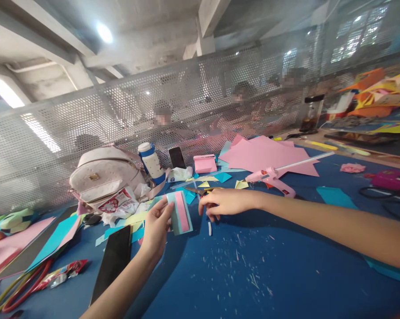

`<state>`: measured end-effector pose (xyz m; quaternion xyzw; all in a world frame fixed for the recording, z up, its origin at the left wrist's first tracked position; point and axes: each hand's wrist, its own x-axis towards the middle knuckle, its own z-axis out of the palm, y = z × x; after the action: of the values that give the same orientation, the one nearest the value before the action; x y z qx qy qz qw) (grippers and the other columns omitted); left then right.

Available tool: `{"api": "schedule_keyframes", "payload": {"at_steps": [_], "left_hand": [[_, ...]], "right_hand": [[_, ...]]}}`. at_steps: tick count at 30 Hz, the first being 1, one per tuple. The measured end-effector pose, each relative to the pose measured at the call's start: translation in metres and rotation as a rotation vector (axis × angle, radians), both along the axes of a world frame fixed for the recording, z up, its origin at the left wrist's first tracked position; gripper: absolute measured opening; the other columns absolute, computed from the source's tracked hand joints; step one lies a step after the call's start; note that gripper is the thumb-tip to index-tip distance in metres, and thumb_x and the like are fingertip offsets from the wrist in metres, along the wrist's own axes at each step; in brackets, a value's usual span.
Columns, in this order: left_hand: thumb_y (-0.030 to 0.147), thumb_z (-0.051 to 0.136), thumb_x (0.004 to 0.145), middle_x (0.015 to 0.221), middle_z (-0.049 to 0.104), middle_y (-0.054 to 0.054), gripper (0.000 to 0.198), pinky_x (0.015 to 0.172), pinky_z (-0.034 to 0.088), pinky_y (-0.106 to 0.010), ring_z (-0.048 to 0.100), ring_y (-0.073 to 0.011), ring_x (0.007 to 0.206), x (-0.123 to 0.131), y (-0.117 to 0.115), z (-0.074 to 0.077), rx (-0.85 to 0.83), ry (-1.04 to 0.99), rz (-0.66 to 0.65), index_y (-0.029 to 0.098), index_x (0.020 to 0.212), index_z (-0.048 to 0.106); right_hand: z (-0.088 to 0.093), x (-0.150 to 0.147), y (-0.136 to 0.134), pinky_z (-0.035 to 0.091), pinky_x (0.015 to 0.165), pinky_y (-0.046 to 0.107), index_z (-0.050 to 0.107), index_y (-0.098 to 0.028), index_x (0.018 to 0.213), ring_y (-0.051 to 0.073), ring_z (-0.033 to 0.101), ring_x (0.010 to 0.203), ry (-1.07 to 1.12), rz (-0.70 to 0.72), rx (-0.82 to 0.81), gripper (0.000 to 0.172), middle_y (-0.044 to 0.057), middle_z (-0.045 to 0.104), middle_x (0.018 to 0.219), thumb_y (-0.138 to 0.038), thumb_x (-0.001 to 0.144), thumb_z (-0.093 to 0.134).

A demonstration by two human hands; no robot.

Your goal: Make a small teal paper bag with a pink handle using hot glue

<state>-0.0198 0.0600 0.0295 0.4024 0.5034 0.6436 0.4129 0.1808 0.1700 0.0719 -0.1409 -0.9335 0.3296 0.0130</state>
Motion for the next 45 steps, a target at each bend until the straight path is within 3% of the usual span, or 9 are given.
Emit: {"api": "schedule_keyframes", "payload": {"at_steps": [8, 13, 17, 21, 25, 30, 34, 37, 45], "left_hand": [[0.031, 0.079, 0.067, 0.081, 0.073, -0.005, 0.055, 0.043, 0.046, -0.018, 0.066, -0.0129, 0.053, -0.005, 0.006, -0.017, -0.098, -0.110, -0.085, 0.014, 0.116, 0.061], [0.023, 0.075, 0.066, 0.092, 0.074, -0.009, 0.053, 0.051, 0.053, -0.022, 0.071, -0.0177, 0.066, -0.005, 0.010, -0.021, -0.155, -0.138, -0.142, 0.012, 0.116, 0.061], [0.017, 0.071, 0.065, 0.105, 0.072, -0.011, 0.053, 0.059, 0.055, -0.024, 0.072, -0.0210, 0.079, -0.003, 0.010, -0.021, -0.173, -0.180, -0.228, 0.013, 0.117, 0.061], [0.010, 0.068, 0.064, 0.117, 0.068, -0.012, 0.056, 0.070, 0.056, -0.026, 0.069, -0.0243, 0.094, -0.001, 0.008, -0.023, -0.153, -0.204, -0.311, 0.013, 0.119, 0.060], [0.010, 0.069, 0.066, 0.123, 0.064, -0.015, 0.056, 0.078, 0.055, -0.030, 0.067, -0.0269, 0.102, -0.001, 0.008, -0.026, -0.149, -0.204, -0.351, 0.013, 0.121, 0.059], [0.009, 0.067, 0.066, 0.121, 0.066, -0.014, 0.062, 0.082, 0.054, -0.031, 0.066, -0.0264, 0.104, 0.000, 0.007, -0.026, -0.160, -0.218, -0.406, 0.015, 0.127, 0.056], [0.008, 0.066, 0.067, 0.119, 0.067, -0.014, 0.062, 0.071, 0.054, -0.025, 0.068, -0.0245, 0.098, -0.001, 0.007, -0.025, -0.180, -0.235, -0.454, 0.014, 0.128, 0.055], [0.008, 0.066, 0.067, 0.120, 0.066, -0.014, 0.062, 0.064, 0.053, -0.022, 0.070, -0.0218, 0.091, -0.001, 0.008, -0.025, -0.171, -0.248, -0.420, 0.014, 0.127, 0.055], [0.007, 0.066, 0.067, 0.120, 0.066, -0.013, 0.062, 0.071, 0.055, -0.027, 0.070, -0.0221, 0.091, -0.001, 0.008, -0.027, -0.179, -0.262, -0.383, 0.014, 0.128, 0.053]], "right_hand": [[0.000, 0.000, 0.001, 0.042, 0.057, 0.021, 0.063, -0.015, 0.093, 0.011, 0.059, 0.060, 0.120, -0.108, 0.038, 0.017, 0.001, 0.067, 0.071, -0.024, 0.089, 0.049], [-0.017, -0.011, -0.017, 0.040, 0.063, 0.023, 0.065, -0.018, 0.090, 0.012, 0.059, 0.069, 0.292, -0.132, 0.206, 0.013, 0.000, 0.067, 0.080, -0.029, 0.083, 0.064], [-0.031, -0.014, -0.024, 0.041, 0.069, 0.026, 0.064, -0.021, 0.103, 0.014, 0.059, 0.083, 0.335, -0.033, 0.379, 0.018, 0.000, 0.066, 0.090, -0.028, 0.086, 0.063], [-0.031, -0.012, -0.021, 0.041, 0.073, 0.028, 0.065, -0.024, 0.107, 0.017, 0.056, 0.095, 0.321, 0.117, 0.635, 0.020, 0.003, 0.063, 0.098, -0.032, 0.094, 0.053], [-0.024, -0.012, -0.024, 0.039, 0.070, 0.028, 0.065, -0.022, 0.100, 0.016, 0.054, 0.089, 0.330, 0.259, 0.891, 0.027, 0.004, 0.061, 0.092, -0.030, 0.099, 0.040], [-0.027, -0.013, -0.029, 0.034, 0.065, 0.030, 0.062, -0.019, 0.089, 0.016, 0.051, 0.080, 0.384, 0.359, 1.204, 0.024, 0.003, 0.061, 0.085, -0.015, 0.096, 0.040], [-0.030, -0.013, -0.027, 0.033, 0.064, 0.031, 0.062, -0.019, 0.086, 0.016, 0.051, 0.081, 0.428, 0.341, 1.239, 0.024, 0.002, 0.061, 0.083, -0.015, 0.095, 0.040], [-0.028, -0.012, -0.025, 0.032, 0.064, 0.030, 0.061, -0.018, 0.083, 0.016, 0.051, 0.080, 0.458, 0.322, 1.233, 0.027, 0.002, 0.061, 0.080, -0.018, 0.097, 0.039], [-0.025, -0.010, -0.026, 0.033, 0.066, 0.030, 0.061, -0.019, 0.083, 0.016, 0.051, 0.082, 0.414, 0.321, 1.188, 0.030, 0.002, 0.061, 0.083, -0.024, 0.098, 0.036]]}}
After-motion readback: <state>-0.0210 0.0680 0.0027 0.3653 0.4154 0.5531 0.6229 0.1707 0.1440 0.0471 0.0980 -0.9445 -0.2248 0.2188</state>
